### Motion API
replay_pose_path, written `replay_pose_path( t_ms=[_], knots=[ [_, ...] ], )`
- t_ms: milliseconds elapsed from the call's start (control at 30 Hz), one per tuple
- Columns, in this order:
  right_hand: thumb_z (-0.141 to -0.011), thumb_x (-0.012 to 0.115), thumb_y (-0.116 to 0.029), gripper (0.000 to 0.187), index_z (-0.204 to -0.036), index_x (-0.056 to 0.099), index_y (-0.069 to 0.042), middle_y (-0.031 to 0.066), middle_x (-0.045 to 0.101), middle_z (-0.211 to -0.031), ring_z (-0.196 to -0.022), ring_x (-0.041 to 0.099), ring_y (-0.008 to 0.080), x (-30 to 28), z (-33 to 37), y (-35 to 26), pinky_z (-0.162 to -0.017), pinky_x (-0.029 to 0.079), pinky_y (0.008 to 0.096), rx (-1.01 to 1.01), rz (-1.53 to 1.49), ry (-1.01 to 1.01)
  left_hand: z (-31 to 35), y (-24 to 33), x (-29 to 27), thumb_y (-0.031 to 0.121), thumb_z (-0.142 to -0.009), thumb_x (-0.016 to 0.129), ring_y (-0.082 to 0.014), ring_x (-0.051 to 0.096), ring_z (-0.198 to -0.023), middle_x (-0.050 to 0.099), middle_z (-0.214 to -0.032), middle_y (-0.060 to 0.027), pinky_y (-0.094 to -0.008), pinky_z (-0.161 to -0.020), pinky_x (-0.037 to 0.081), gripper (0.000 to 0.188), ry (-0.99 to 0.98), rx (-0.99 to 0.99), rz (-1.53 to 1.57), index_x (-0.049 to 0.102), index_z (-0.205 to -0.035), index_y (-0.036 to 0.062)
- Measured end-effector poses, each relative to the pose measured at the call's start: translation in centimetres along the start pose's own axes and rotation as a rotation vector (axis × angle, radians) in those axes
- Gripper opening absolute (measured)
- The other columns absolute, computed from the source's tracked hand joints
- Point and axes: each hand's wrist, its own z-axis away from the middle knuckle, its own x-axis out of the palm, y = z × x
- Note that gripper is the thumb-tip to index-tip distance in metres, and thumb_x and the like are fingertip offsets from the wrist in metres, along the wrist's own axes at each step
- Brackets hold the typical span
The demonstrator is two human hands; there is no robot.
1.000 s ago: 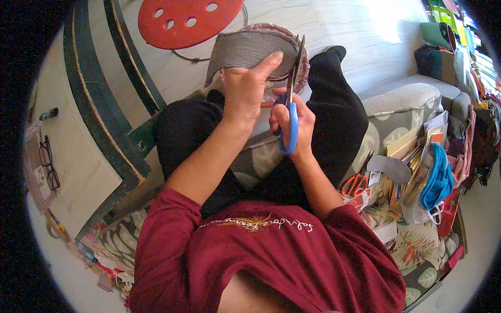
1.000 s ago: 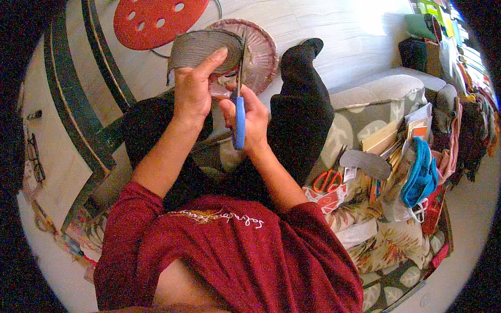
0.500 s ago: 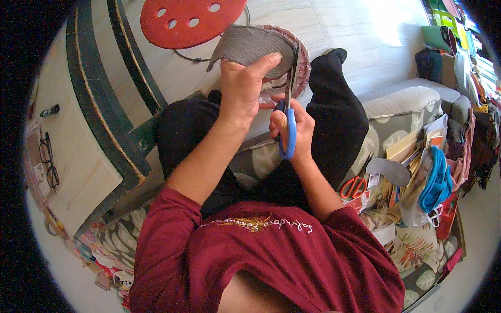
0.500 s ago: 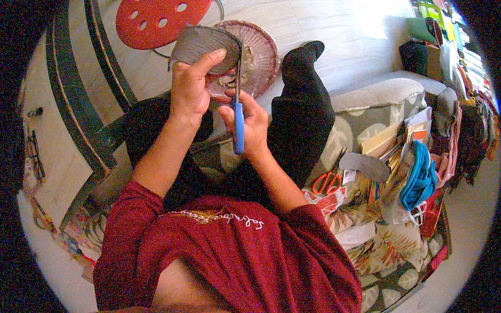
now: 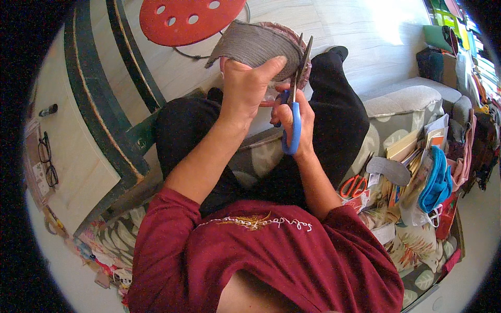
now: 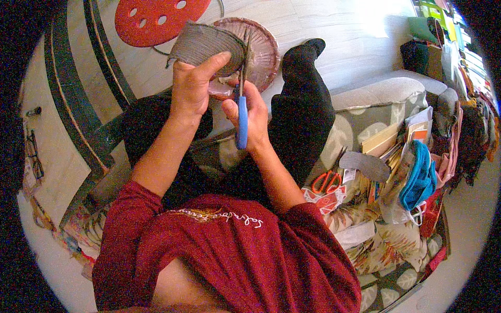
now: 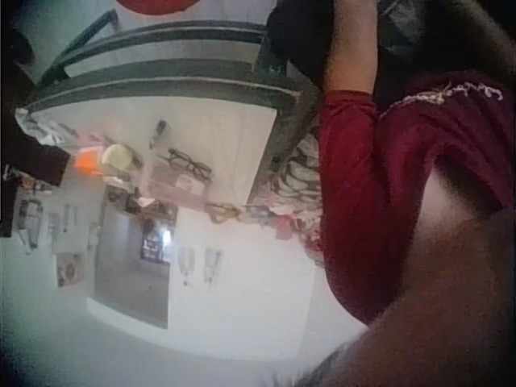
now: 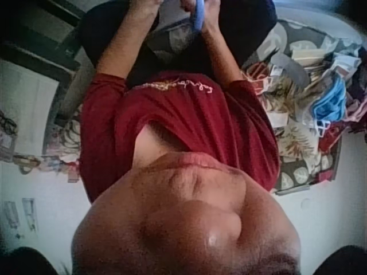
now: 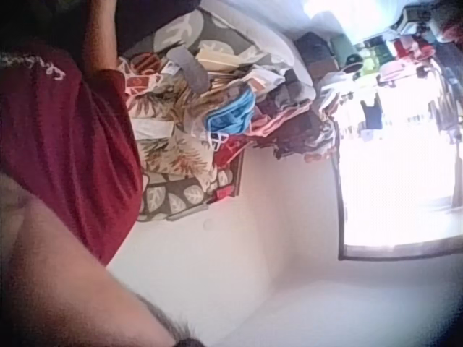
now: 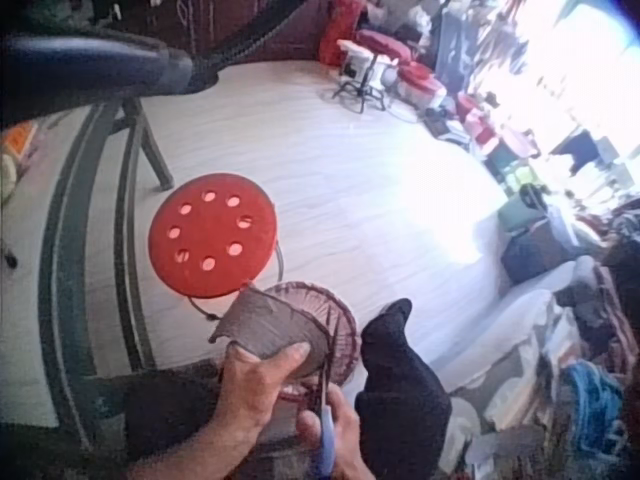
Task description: The person trims a gray shoe insole using blue-handled scissors. They hold the insole by hand, cutting away excess material along a marked outline while rotating the piece over a small trash bin.
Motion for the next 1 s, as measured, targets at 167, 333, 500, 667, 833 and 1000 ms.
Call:
replay_pose_path(
  t_ms=[167, 333, 500, 667, 833, 1000],
  knots=[
    [-0.079, 0.064, -0.036, 0.05, -0.108, 0.049, 0.002, 0.002, 0.051, -0.067, -0.055, 0.049, 0.0095, 0.2, 0.6, -1.0, -0.051, 0.04, 0.0219, 0.102, -0.071, 0.019, -0.1, 0.1, 0.1, 0.003, -0.071, 0.063, -0.0162, 0.062, -0.072, 0.061, -0.087, -0.0072, -0.0295, -0.064, 0.054, 0.031, 0.019, -0.003, 0.019, 0.056, -0.101, 0.0007],
    [-0.079, 0.065, -0.033, 0.047, -0.106, 0.05, 0.002, 0.0023, 0.051, -0.064, -0.052, 0.048, 0.0091, 0.4, 0.7, -1.2, -0.048, 0.038, 0.0212, 0.11, -0.074, 0.025, -0.2, 0.5, 0.0, 0.001, -0.069, 0.063, -0.0145, 0.061, -0.071, 0.062, -0.082, -0.0053, -0.0285, -0.066, 0.051, 0.021, 0.059, 0.007, 0.05, 0.06, -0.09, 0.0016],
    [-0.079, 0.064, -0.025, 0.04, -0.104, 0.052, 0.004, 0.0021, 0.05, -0.06, -0.049, 0.047, 0.0087, 0.4, 0.9, -1.0, -0.047, 0.038, 0.0211, 0.104, -0.067, 0.024, -0.3, 0.7, 0.1, -0.001, -0.067, 0.062, -0.0119, 0.059, -0.068, 0.062, -0.079, -0.0037, -0.0257, -0.065, 0.048, 0.019, 0.065, -0.022, 0.105, 0.06, -0.085, 0.0021],
    [-0.08, 0.062, -0.021, 0.034, -0.103, 0.053, 0.004, 0.0023, 0.05, -0.06, -0.049, 0.047, 0.0085, 0.4, 0.9, -1.0, -0.045, 0.039, 0.0216, 0.1, -0.042, 0.031, -0.3, 0.5, 0.1, 0.0, -0.067, 0.062, -0.0115, 0.059, -0.067, 0.062, -0.079, -0.0041, -0.0257, -0.064, 0.048, 0.019, 0.075, -0.027, 0.126, 0.059, -0.086, 0.0016],
    [-0.081, 0.062, -0.027, 0.04, -0.105, 0.051, 0.003, 0.0028, 0.051, -0.064, -0.052, 0.049, 0.0088, 0.5, 0.9, -0.8, -0.049, 0.04, 0.0219, 0.088, -0.043, -0.001, -0.7, 0.6, 0.0, 0.0, -0.068, 0.062, -0.0118, 0.059, -0.068, 0.062, -0.081, -0.0042, -0.0264, -0.066, 0.049, 0.021, 0.073, -0.033, 0.114, 0.058, -0.088, 0.0014],
    [-0.079, 0.063, -0.039, 0.052, -0.108, 0.049, 0.003, 0.004, 0.052, -0.069, -0.058, 0.051, 0.0103, 0.2, 0.3, 0.1, -0.053, 0.042, 0.0227, 0.026, -0.009, -0.043, -0.6, -0.1, -0.3, -0.001, -0.068, 0.062, -0.0131, 0.058, -0.073, 0.06, -0.084, -0.0055, -0.0271, -0.068, 0.048, 0.023, 0.041, 0.07, -0.034, 0.055, -0.09, 0.001]
  ],
)
